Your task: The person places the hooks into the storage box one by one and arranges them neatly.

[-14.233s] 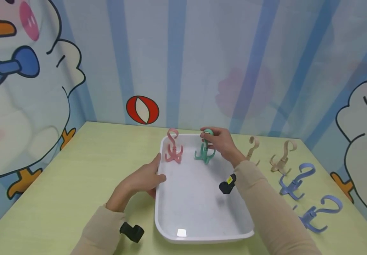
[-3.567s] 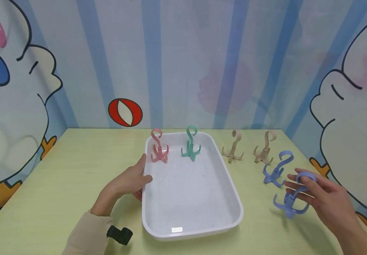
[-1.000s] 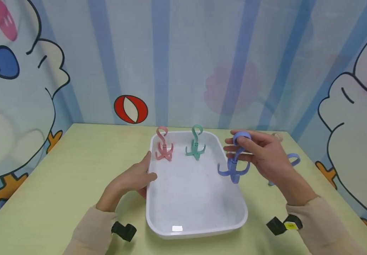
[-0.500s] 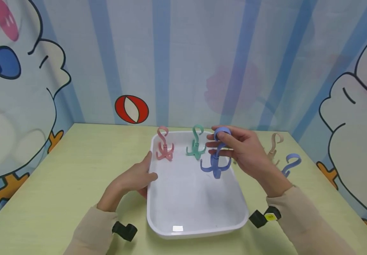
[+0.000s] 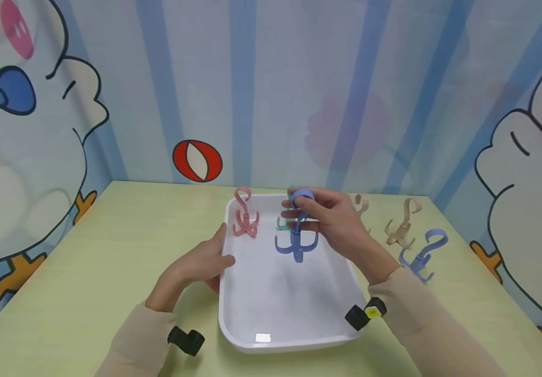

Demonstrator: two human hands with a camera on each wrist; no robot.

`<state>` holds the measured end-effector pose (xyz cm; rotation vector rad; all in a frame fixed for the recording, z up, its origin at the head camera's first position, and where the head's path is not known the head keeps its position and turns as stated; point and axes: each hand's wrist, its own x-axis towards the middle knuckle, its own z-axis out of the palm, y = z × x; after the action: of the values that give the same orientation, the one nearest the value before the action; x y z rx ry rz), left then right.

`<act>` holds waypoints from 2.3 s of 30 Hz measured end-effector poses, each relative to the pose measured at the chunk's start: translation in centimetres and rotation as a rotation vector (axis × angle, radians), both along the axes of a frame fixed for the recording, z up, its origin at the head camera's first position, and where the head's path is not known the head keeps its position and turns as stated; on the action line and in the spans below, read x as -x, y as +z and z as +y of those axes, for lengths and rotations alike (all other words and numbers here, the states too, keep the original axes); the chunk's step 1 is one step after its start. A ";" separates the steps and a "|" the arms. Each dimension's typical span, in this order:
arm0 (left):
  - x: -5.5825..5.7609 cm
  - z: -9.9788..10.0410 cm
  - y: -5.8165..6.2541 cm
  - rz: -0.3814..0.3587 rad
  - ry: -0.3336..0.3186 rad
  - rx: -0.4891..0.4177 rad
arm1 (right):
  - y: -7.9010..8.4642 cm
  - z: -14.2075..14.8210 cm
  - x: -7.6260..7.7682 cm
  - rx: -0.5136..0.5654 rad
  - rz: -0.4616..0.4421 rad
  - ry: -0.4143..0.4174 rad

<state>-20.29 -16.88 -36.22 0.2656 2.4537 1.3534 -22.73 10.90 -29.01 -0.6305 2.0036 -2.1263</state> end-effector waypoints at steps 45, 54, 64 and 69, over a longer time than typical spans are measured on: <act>-0.2 0.2 -0.2 -0.033 0.035 0.011 | -4.0 -5.4 3.2 -0.029 -0.102 0.021; 0.0 0.1 0.0 -0.036 0.030 0.014 | -4.5 -6.4 3.8 -0.069 -0.113 0.011; 0.0 -0.1 -0.1 -0.032 0.012 0.006 | -5.3 -7.4 4.5 -0.043 -0.139 0.020; 0.1 -0.2 -0.1 -0.015 -0.018 -0.007 | -6.0 -7.7 4.7 -0.044 -0.137 0.042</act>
<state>-20.39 -17.11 -36.27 0.2773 2.4294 1.3517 -27.39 3.21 -34.99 -0.5009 1.9418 -2.0362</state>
